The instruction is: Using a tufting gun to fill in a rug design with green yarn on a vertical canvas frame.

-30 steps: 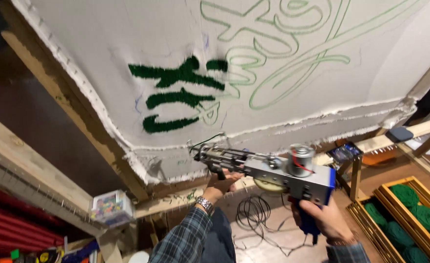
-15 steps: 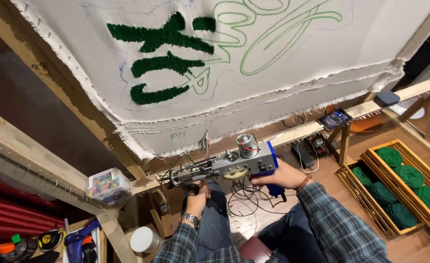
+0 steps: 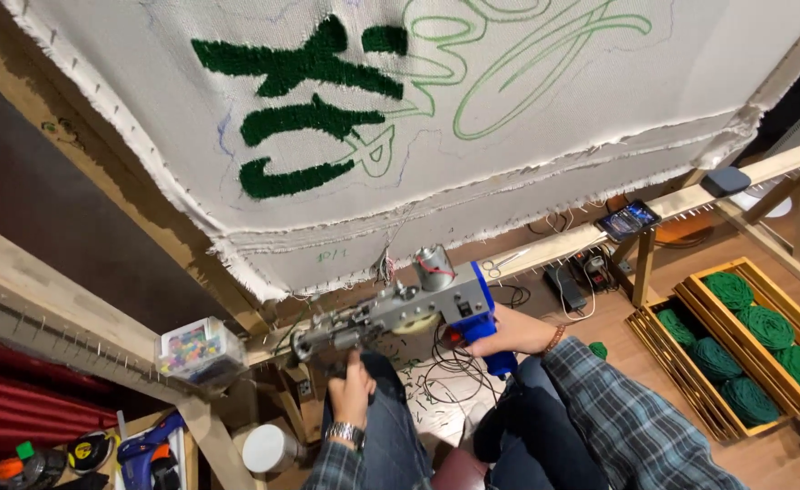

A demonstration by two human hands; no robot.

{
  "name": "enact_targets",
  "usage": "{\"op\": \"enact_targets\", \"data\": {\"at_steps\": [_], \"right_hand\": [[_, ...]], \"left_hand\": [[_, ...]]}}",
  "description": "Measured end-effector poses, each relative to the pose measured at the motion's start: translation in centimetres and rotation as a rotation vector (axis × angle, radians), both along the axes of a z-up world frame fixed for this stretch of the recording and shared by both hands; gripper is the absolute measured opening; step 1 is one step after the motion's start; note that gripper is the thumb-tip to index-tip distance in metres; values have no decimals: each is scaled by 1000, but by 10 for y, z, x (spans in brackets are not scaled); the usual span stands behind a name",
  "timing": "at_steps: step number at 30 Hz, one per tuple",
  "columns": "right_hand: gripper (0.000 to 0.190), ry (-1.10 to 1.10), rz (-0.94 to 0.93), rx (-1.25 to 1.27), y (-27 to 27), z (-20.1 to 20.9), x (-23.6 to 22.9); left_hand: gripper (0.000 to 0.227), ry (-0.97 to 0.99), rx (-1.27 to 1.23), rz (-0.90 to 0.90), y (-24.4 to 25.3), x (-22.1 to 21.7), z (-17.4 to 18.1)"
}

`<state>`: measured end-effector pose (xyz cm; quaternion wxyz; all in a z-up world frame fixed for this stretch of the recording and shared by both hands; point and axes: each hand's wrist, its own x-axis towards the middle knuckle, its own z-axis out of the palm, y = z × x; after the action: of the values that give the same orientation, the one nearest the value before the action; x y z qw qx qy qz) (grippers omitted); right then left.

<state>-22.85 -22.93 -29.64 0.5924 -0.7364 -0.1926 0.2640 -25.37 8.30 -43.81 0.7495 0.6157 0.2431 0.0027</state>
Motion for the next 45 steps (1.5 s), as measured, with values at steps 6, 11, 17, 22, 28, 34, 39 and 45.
{"op": "enact_targets", "data": {"at_steps": [6, 11, 17, 22, 28, 34, 39, 45], "right_hand": [[81, 452, -267, 285, -40, -36, 25], [27, 107, -725, -374, -90, -127, 94], [29, -150, -509, -961, -59, -140, 148], [23, -302, -320, -1167, -44, -174, 190], [25, -388, -107, -1248, -31, -195, 205], [41, -495, -77, -1240, -46, -197, 202], [11, -609, -269, -759, -46, -105, 164], [16, -803, -494, -306, -17, 71, 128]], "left_hand": [[57, -68, -111, 96, 18, -11, -28], [65, -84, -92, 83, 30, -17, -33], [65, -178, -138, 42, 41, -14, -53], [62, -206, -182, 37, 41, 6, -74], [58, -4, -158, 130, 44, 51, -116], [12, -31, 892, 15, 38, 63, -170], [44, -948, 1878, 539, 13, 74, -63], [31, -991, 1844, 425, 10, 95, -178]]}}
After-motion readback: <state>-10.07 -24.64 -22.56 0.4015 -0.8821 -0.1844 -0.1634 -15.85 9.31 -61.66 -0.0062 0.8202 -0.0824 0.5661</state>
